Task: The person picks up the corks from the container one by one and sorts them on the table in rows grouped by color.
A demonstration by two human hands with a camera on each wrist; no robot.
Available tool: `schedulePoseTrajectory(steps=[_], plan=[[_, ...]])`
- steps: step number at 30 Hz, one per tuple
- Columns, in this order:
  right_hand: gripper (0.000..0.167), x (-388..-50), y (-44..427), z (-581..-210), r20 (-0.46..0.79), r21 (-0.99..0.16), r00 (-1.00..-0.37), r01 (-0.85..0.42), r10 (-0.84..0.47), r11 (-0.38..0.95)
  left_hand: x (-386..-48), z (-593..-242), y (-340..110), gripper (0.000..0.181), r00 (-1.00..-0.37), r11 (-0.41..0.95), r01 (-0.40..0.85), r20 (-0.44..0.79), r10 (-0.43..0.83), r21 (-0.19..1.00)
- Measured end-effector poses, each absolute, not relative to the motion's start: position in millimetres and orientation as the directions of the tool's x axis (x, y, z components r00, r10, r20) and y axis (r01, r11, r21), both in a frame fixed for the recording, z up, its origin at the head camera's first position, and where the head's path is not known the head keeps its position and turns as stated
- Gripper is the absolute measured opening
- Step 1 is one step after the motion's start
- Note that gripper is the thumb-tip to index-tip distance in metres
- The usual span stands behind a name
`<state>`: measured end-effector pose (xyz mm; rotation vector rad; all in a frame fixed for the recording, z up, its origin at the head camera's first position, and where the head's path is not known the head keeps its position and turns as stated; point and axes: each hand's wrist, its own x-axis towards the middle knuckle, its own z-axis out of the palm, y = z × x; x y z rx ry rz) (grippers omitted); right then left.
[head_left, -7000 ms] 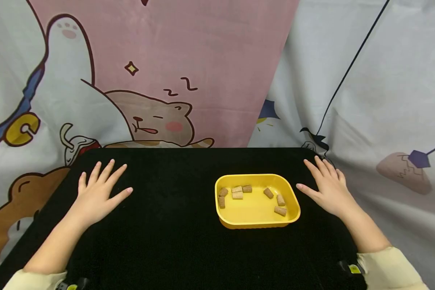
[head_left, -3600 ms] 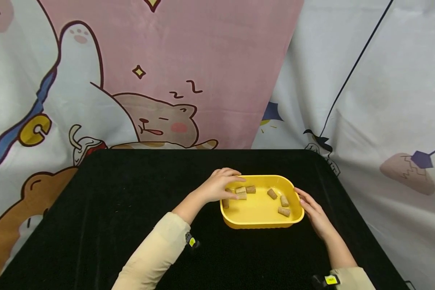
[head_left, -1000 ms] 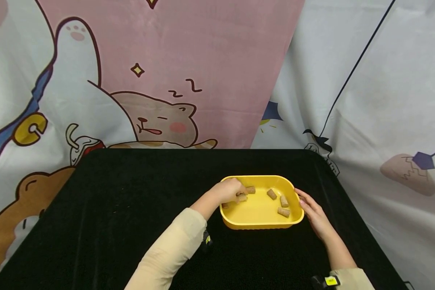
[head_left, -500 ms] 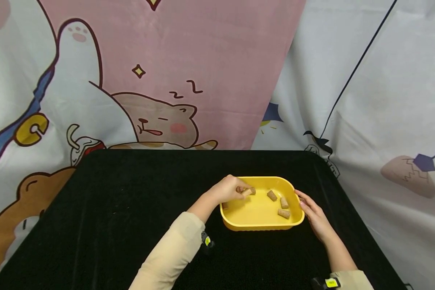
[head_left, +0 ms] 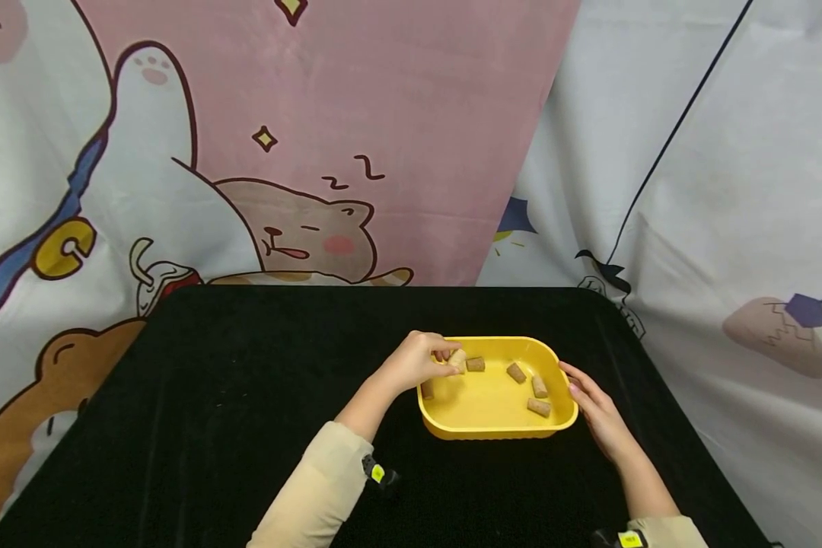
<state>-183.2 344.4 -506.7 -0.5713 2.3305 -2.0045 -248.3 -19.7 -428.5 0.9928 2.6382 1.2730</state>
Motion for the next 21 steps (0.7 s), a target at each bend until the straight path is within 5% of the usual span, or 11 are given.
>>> schedulePoseTrajectory(steps=[21], plan=[[0.043,-184,344,-508,0.222,-0.961,-0.936,-0.258,-0.275,0.099,-230,-432,-67,0.037,-0.873,0.42,0.485,0.389,0.295,0.767]])
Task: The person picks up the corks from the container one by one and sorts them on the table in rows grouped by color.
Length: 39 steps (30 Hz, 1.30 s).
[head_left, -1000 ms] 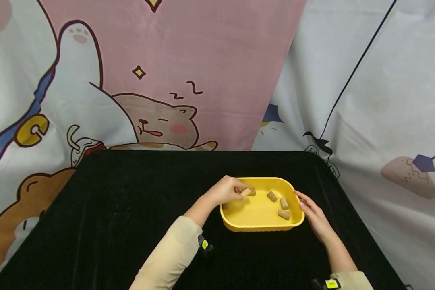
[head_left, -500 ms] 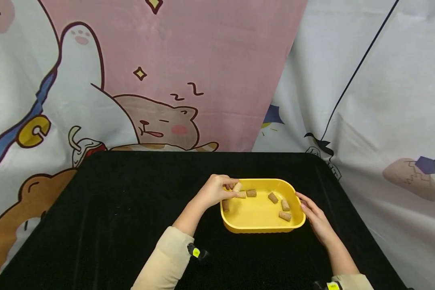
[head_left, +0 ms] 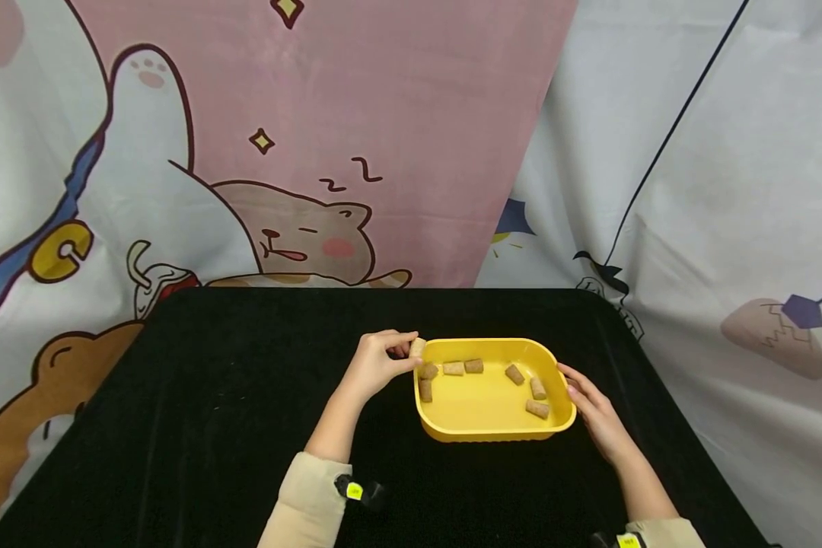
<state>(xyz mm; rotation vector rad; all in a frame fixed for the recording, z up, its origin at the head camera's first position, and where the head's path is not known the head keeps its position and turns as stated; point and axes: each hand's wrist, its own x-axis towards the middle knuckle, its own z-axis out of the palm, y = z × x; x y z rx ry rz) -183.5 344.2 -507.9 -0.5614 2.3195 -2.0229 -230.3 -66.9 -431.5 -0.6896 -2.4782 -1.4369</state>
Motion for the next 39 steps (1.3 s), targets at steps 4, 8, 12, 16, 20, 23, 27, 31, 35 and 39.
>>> schedulePoseTrajectory(steps=[4,8,12,16,20,23,27,31,35,39], plan=[[0.043,-184,344,-507,0.212,-0.963,-0.939,-0.248,-0.27,0.108,-230,-436,-75,0.036,-0.877,0.41,0.48,0.422,0.229,0.775],[0.044,-183,344,-506,0.202,-0.964,-0.942,-0.241,-0.269,0.117,-231,-443,-82,0.035,-0.893,0.401,0.45,0.416,0.172,0.798],[0.044,-183,344,-507,0.194,-0.965,-0.942,-0.234,-0.275,0.119,-234,-450,-89,0.037,-0.909,0.405,0.414,0.392,0.14,0.815],[0.045,-183,344,-506,0.187,-0.965,-0.943,-0.229,-0.276,0.128,-238,-459,-97,0.035,-0.912,0.408,0.402,0.398,0.1,0.819],[0.045,-183,344,-506,0.184,-0.964,-0.946,-0.226,-0.266,0.137,-242,-469,-103,0.033,-0.916,0.401,0.387,0.395,0.067,0.83],[0.044,-183,344,-505,0.185,-0.964,-0.946,-0.228,-0.266,0.14,-243,-476,-105,0.032,-0.926,0.397,0.363,0.374,0.054,0.843],[0.044,-182,344,-505,0.189,-0.963,-0.944,-0.233,-0.272,0.137,-244,-483,-107,0.032,-0.944,0.398,0.314,0.326,0.039,0.862],[0.044,-182,344,-505,0.19,-0.964,-0.943,-0.232,-0.275,0.13,-244,-490,-109,0.031,-0.958,0.405,0.272,0.284,0.032,0.873],[0.044,-182,344,-506,0.191,-0.963,-0.945,-0.232,-0.265,0.136,-246,-496,-111,0.031,-0.965,0.417,0.25,0.26,0.035,0.874],[0.044,-182,345,-505,0.188,-0.961,-0.947,-0.232,-0.26,0.15,-247,-503,-113,0.032,-0.968,0.432,0.238,0.248,0.033,0.87]])
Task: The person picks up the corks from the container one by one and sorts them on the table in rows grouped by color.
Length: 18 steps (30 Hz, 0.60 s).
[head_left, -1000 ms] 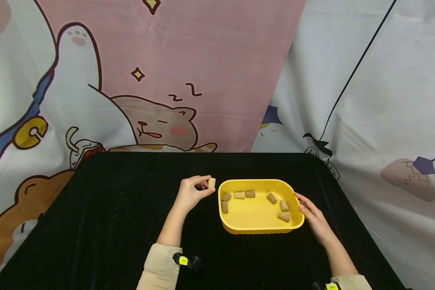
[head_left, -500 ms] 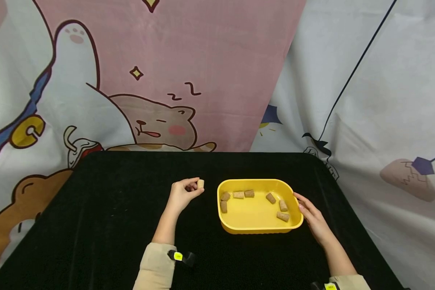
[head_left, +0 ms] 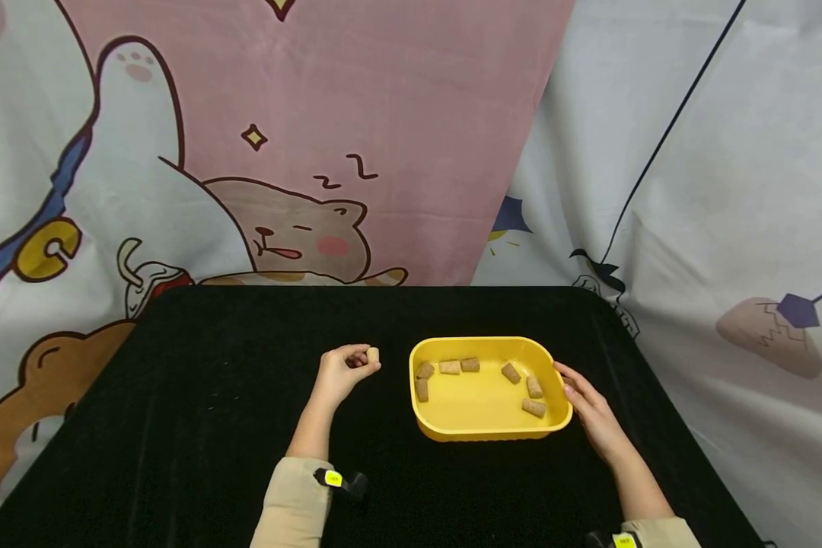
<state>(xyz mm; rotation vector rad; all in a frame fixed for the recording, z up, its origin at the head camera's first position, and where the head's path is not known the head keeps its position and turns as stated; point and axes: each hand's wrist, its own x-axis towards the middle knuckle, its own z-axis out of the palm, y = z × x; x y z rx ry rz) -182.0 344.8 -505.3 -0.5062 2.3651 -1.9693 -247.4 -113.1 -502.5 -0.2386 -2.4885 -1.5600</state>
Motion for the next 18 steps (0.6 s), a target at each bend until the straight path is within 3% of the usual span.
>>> schedulePoseTrajectory(steps=[18], plan=[[0.044,-182.0,344.5,-505.5,0.168,-0.964,-0.955,-0.211,-0.246,0.161,-250.5,-508.3,-110.8,0.034,-0.979,0.575,0.193,0.192,0.062,0.795]])
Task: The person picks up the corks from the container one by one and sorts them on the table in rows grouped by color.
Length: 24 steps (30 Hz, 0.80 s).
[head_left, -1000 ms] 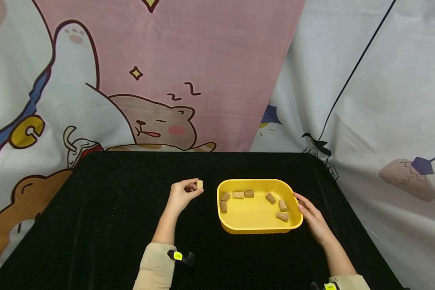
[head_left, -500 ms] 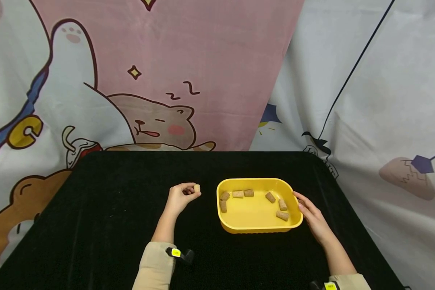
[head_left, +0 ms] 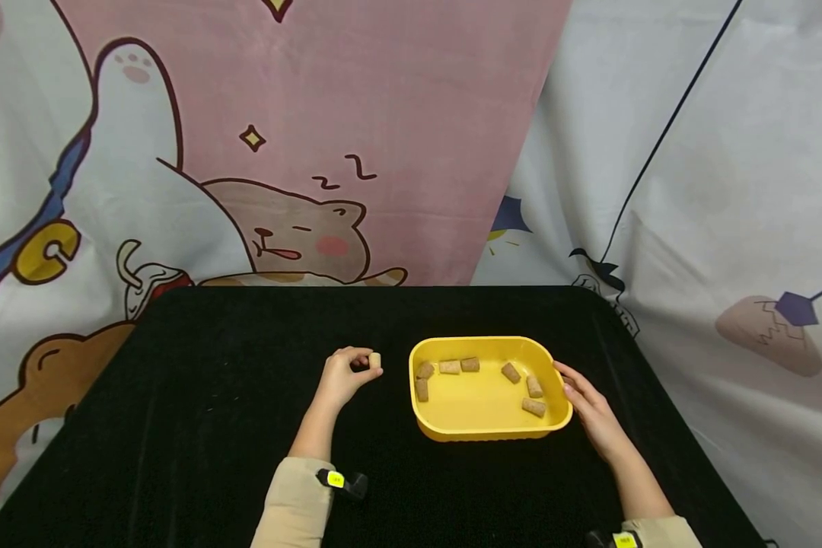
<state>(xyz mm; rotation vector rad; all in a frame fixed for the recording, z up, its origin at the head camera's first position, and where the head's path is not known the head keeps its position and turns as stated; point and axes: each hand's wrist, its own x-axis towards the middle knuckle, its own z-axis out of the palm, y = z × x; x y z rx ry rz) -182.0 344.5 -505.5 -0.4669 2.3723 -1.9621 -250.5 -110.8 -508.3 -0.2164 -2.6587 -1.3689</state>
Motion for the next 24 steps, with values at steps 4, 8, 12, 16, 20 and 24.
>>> schedulePoseTrajectory(steps=[4,8,12,16,20,24], plan=[[0.044,-183,344,-505,0.168,-0.964,-0.954,-0.212,-0.25,0.163,-251,-508,-111,0.035,-0.978,0.573,0.198,0.197,0.064,0.795],[0.044,-182,344,-504,0.177,-0.963,-0.948,-0.222,-0.263,0.153,-251,-508,-112,0.038,-0.979,0.565,0.195,0.197,0.058,0.802],[0.044,-181,344,-504,0.178,-0.964,-0.948,-0.221,-0.263,0.147,-251,-509,-113,0.041,-0.981,0.549,0.185,0.187,0.052,0.815],[0.045,-181,344,-505,0.181,-0.963,-0.945,-0.227,-0.271,0.148,-249,-508,-114,0.042,-0.981,0.499,0.183,0.191,0.035,0.847],[0.044,-182,344,-505,0.183,-0.963,-0.944,-0.229,-0.276,0.145,-249,-502,-113,0.041,-0.969,0.444,0.229,0.245,0.02,0.866],[0.044,-182,345,-506,0.176,-0.963,-0.948,-0.222,-0.263,0.154,-250,-494,-108,0.04,-0.952,0.407,0.289,0.306,0.025,0.867]])
